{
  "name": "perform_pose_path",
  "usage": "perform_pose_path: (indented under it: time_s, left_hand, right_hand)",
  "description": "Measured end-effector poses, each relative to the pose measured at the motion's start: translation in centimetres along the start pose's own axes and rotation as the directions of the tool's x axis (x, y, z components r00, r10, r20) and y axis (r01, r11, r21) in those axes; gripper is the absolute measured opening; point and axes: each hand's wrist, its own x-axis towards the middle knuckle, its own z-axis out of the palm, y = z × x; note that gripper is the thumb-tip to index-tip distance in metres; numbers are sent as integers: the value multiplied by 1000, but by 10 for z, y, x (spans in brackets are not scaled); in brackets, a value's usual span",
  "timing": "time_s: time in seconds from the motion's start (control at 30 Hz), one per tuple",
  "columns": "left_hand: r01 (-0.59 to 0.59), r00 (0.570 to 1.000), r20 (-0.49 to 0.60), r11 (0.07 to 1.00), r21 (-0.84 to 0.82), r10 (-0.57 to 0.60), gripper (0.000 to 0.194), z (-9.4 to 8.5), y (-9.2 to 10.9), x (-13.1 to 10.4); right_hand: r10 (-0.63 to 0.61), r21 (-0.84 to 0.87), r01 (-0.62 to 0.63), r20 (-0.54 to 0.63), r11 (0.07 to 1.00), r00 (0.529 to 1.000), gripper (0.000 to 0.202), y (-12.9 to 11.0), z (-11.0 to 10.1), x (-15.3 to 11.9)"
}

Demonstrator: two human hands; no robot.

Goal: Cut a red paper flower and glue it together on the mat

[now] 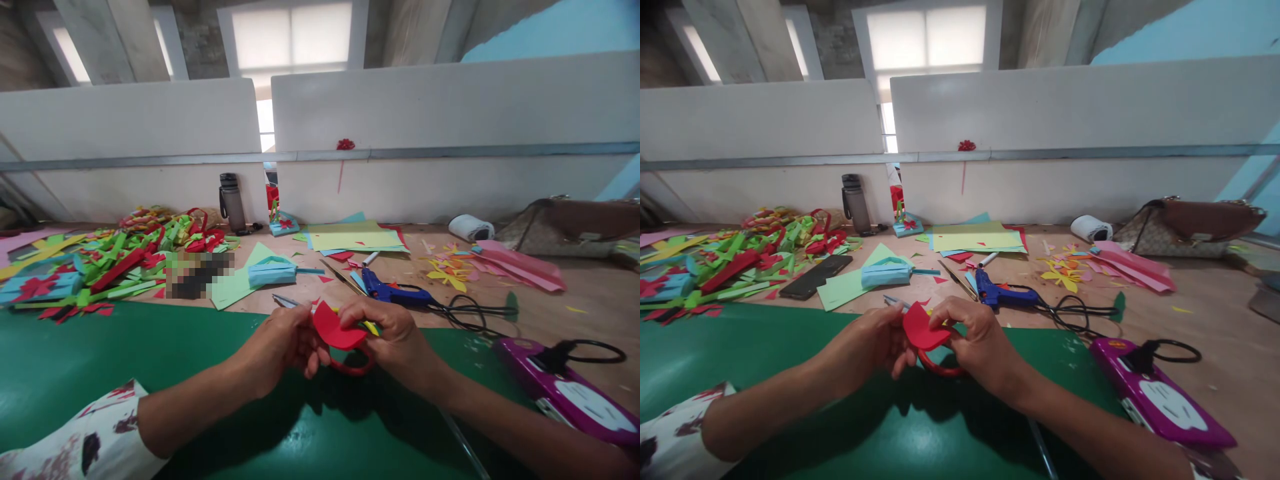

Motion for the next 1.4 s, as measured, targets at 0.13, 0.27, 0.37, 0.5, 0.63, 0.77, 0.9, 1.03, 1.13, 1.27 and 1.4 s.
perform_pose_path:
  time_s: [0.13,0.27,0.37,0.5,0.63,0.77,0.9,1.03,1.13,1.27,1.4]
  left_hand:
    - [1,1000,-7,999,49,-1,40,2,1,-3]
    - [-11,1000,-5,998,58,12,33,4,1,-5]
    - [0,1000,-11,993,119,1,26,5,0,-6]
    - [3,1000,20,987,158,-6,21,5,-2,-7]
    - [-9,999,34,984,179,3,18,6,-1,-6]
    - [-56,996,-51,979,198,67,18,6,2,-5]
    - [-103,990,-78,977,189,119,23,5,3,-5]
    - [-94,993,-58,991,97,100,27,5,2,-5]
    - [-55,998,-34,999,-1,55,28,6,0,-4]
    - [-15,1000,12,996,-91,16,28,5,-2,-3]
    - [-26,1000,-2,997,-71,25,28,4,-2,-3]
  right_hand:
    - [-64,-51,63,-14,997,998,19,-3,-1,-1]
    - [-100,-118,98,-7,988,995,17,-3,0,-2]
    - [-117,-127,116,-5,985,993,18,-1,1,-3]
    - [-167,-113,167,15,979,986,17,0,1,-4]
    - [-126,-70,128,31,989,991,16,0,1,-3]
    - [-77,-34,78,35,996,996,15,1,1,-2]
    - [-82,-55,83,29,995,996,15,2,1,-2]
    - [-99,-63,100,10,993,995,16,1,2,-3]
    - [-117,-67,116,-14,991,993,15,1,2,-4]
    - [-126,-72,123,-38,990,991,13,1,2,-5]
    - [-112,-70,111,-9,991,994,12,1,2,-4]
